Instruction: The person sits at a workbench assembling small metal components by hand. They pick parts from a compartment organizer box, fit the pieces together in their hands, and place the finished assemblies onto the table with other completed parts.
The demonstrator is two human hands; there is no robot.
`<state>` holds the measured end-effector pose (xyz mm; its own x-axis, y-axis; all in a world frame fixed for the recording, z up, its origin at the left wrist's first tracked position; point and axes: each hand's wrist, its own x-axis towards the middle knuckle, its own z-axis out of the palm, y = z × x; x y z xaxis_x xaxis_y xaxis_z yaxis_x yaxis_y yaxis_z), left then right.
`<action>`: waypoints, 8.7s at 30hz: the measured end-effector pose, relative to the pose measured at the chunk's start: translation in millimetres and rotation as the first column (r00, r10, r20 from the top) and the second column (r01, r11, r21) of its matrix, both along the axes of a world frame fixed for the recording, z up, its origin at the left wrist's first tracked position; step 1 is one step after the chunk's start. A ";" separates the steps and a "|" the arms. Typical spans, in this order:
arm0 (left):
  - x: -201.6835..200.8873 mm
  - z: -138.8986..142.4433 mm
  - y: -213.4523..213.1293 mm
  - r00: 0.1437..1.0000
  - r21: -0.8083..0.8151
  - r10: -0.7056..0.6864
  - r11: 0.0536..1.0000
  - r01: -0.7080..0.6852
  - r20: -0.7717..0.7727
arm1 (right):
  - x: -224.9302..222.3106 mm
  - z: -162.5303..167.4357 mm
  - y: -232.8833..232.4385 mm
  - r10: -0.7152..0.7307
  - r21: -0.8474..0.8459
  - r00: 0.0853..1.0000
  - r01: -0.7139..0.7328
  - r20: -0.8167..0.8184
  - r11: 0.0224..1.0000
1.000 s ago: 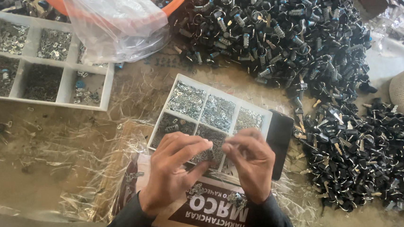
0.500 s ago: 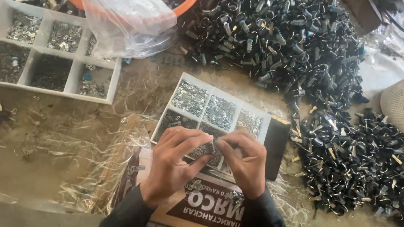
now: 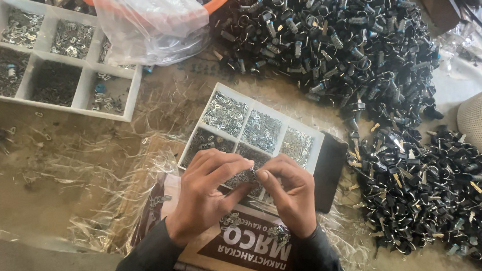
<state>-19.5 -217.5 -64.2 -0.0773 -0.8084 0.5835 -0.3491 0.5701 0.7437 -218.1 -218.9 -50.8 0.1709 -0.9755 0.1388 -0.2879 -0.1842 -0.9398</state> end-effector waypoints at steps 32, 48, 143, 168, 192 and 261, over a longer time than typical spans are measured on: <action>7.2 -5.6 -2.5 1.000 0.009 -0.015 1.000 0.015 0.019 | 8.3 -11.7 -1.4 -0.003 -0.010 0.997 0.004 0.075 1.000; 0.9 -11.2 -1.3 0.997 0.034 -0.067 0.997 0.066 0.038 | 4.1 -11.3 0.5 -0.036 0.058 0.995 0.031 0.091 0.998; 4.6 18.8 34.0 0.995 0.088 0.068 0.994 -0.062 -0.068 | -138.2 15.7 -44.5 -0.483 -0.393 0.190 0.370 -0.855 0.842; 20.8 25.2 133.3 0.999 -0.039 0.034 0.999 -0.035 -0.016 | -91.3 -40.7 252.3 -0.716 -0.537 0.533 0.478 -0.451 0.695; 81.6 -10.2 261.6 0.984 0.047 0.133 0.991 -0.129 -0.122 | 93.7 -32.4 285.8 -0.064 -0.268 0.920 -0.046 -0.388 0.962; 188.8 -37.0 205.1 0.986 0.309 0.136 0.946 -0.101 -0.093 | 169.8 -36.1 190.4 -0.042 -0.352 0.755 -0.255 -0.654 0.901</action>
